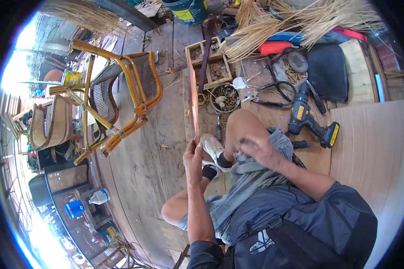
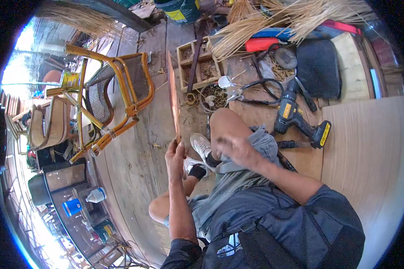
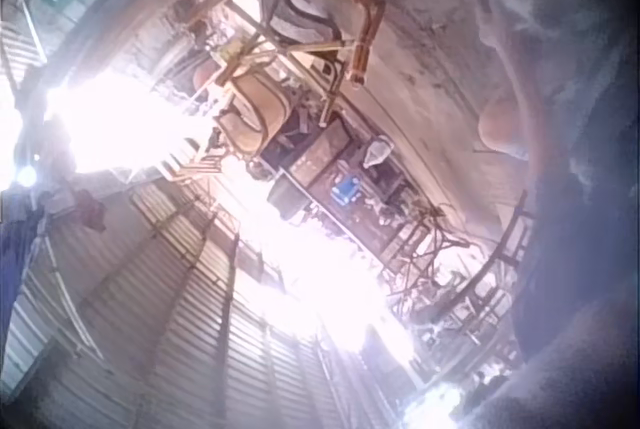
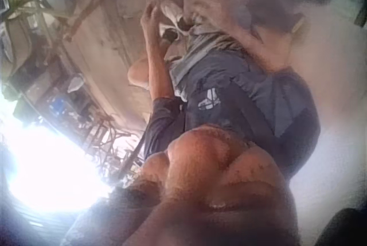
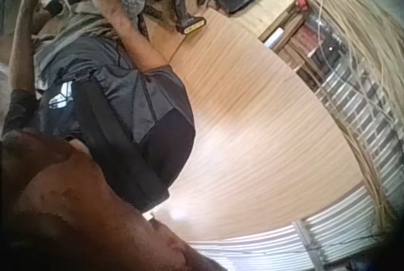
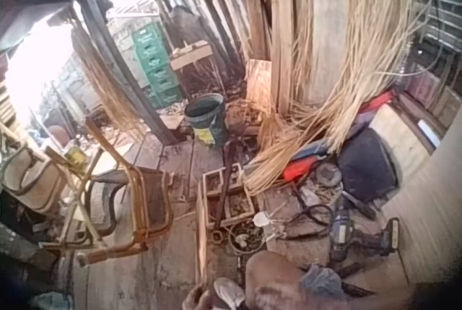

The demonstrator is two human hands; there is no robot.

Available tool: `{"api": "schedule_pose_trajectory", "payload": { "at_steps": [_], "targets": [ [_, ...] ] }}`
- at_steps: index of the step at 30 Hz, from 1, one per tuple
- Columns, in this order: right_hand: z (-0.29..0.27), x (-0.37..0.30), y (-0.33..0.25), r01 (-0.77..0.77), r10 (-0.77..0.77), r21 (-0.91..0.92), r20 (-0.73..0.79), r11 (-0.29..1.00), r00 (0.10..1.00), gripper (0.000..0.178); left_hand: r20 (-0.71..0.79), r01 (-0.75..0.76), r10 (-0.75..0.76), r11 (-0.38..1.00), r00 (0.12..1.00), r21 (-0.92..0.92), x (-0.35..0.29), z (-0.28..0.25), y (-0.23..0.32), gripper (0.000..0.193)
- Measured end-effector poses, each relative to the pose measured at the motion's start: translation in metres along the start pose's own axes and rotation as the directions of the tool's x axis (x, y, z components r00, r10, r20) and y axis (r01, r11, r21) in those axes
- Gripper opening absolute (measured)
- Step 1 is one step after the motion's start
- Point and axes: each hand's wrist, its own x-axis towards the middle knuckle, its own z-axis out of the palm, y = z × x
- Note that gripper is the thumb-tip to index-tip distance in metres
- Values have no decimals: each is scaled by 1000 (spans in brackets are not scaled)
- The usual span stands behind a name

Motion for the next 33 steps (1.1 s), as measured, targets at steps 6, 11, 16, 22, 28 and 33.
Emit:
{"api": "schedule_pose_trajectory", "payload": {
  "at_steps": [6, 11, 16, 22, 28, 33],
  "targets": [
    [-49, 45, -9, 104, -27, 373, -207, 922, 978, 26, -33, -218, 228, 959, 973, 180, -34, -20, -30, 26],
    [-58, 64, -27, 184, -64, 473, -260, 861, 964, 25, 88, -376, 373, 838, 924, 396, -59, -23, -5, 23],
    [-59, 60, 0, 195, -102, 442, -225, 876, 969, 25, 88, -295, 288, 836, 953, 463, -71, -26, 9, 25],
    [-69, 31, 21, 18, 54, 323, -212, 946, 976, 29, 51, -282, 326, 716, 944, 638, -67, -49, -21, 29],
    [-134, 51, 53, -40, -484, -891, -282, 451, 828, 59, -84, -183, 245, 874, 966, 449, -55, -53, -16, 27],
    [-145, 89, 48, -159, -164, -982, -141, -99, 976, 92, -5, -155, 184, 842, 983, 517, -35, -56, -13, 35]
  ]
}}
